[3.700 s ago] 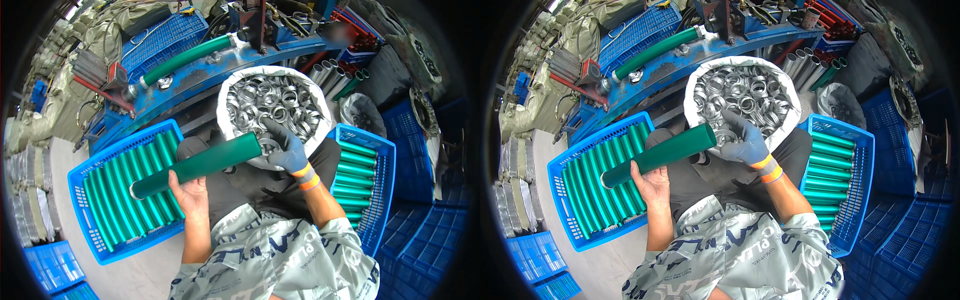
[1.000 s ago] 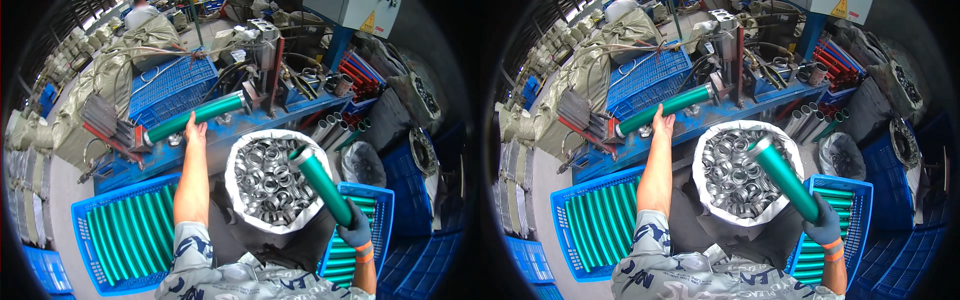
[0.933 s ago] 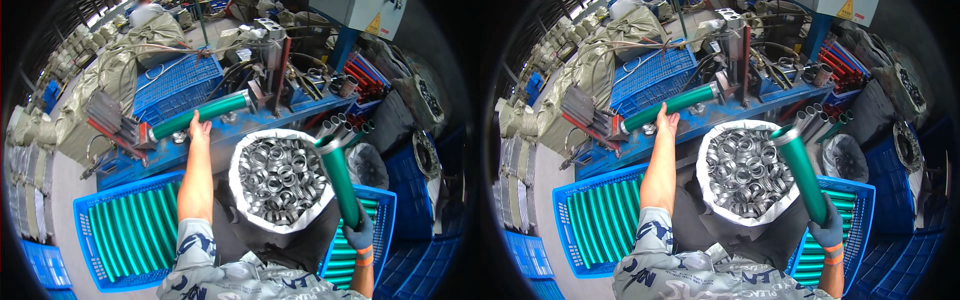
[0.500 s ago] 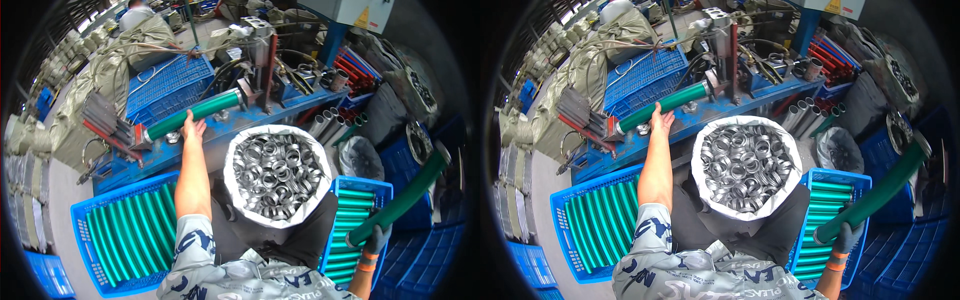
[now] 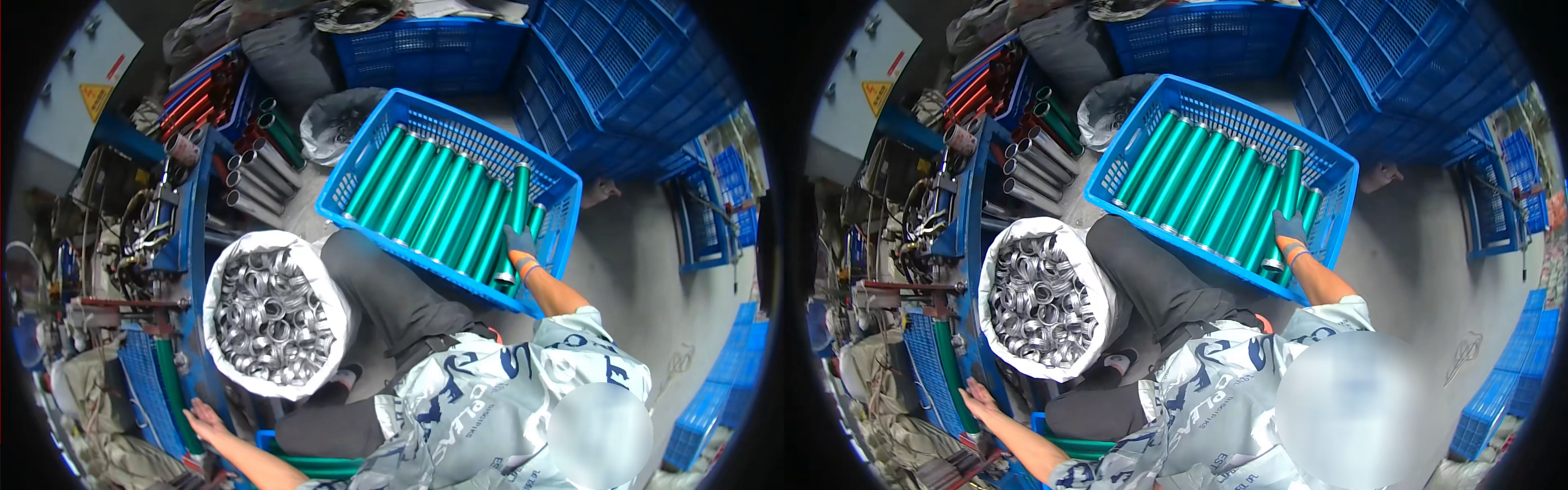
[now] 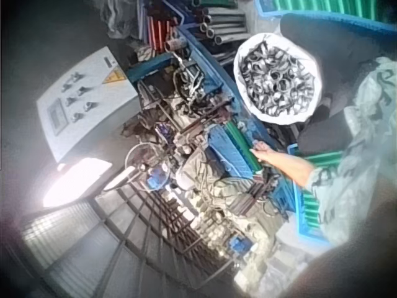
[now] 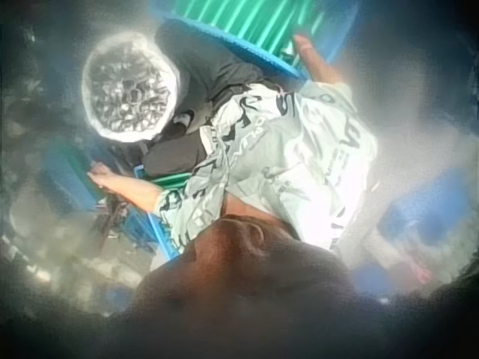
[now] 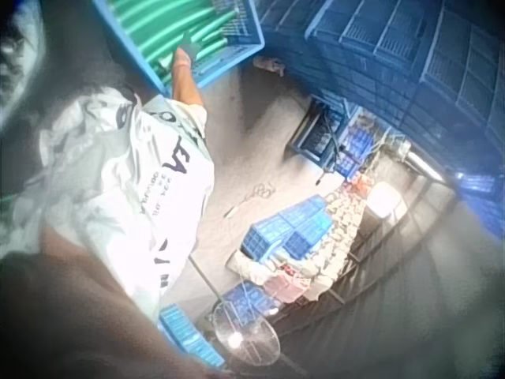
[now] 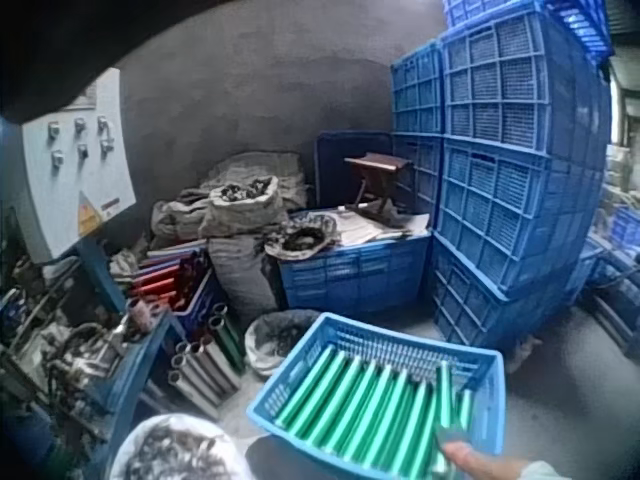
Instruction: Assembling metal rings onto green cylindrical tubes and organizing them in a basket.
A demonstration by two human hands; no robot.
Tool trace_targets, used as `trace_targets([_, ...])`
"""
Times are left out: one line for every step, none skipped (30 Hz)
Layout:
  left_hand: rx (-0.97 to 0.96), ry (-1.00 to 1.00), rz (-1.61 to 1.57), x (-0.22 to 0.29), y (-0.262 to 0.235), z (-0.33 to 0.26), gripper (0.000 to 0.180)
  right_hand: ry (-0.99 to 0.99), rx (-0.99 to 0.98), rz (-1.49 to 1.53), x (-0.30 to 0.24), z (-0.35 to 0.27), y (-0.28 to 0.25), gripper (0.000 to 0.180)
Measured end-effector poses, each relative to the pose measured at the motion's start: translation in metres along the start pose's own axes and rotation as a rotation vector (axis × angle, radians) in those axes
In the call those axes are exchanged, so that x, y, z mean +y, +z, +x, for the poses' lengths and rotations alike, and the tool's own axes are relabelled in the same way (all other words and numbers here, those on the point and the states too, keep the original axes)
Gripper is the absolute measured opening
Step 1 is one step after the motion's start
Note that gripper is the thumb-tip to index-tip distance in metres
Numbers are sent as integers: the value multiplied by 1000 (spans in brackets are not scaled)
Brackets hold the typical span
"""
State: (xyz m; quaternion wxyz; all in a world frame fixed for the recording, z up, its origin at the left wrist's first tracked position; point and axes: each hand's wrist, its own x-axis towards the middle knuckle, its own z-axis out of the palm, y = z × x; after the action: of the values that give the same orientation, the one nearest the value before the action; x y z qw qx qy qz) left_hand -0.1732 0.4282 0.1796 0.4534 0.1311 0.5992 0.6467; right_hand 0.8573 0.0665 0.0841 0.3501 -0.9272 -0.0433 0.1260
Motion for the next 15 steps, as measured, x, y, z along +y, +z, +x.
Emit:
trace_targets([17,14,26,10,-7,-14,89,74,-55,28,22,9,25,102])
trace_targets([11,32,77,9,-6,-29,81,28,-28,59,44,27,51,106])
trace_targets([61,91,160,36,-34,-57,73,67,-93,26,35,2,101,105])
trace_targets([61,98,173,44,-44,-77,73,44,-77,124,41,1,131,104])
trace_targets([70,88,173,33,-48,-87,68,71,-194,20,57,31,147,102])
trace_targets([41,-1,159,-38,-24,-88,62,-97,-347,-213,102,92,109,98])
trace_targets([153,50,226,-28,-37,-116,60,69,-395,-186,98,68,148,89])
trace_targets([255,126,341,-5,-69,-151,60,122,-421,-183,88,29,177,86])
trace_targets([331,195,398,1,-92,-178,57,131,-530,-170,82,22,178,86])
trace_targets([387,242,510,-13,-109,-200,48,-74,-704,-337,87,41,162,87])
trace_targets([409,325,700,-17,-136,-216,47,-288,-883,-494,86,56,151,88])
trace_targets([607,425,1033,-23,-170,-263,47,-308,-932,-521,40,45,151,88])
trace_targets([746,625,1172,-28,-201,-296,50,87,-880,-515,12,25,131,88])
trace_targets([758,634,1349,-29,-222,-307,52,-223,-876,-792,-5,39,133,88])
trace_targets([637,852,1402,-51,-244,-324,61,-424,-691,-998,-38,43,120,86])
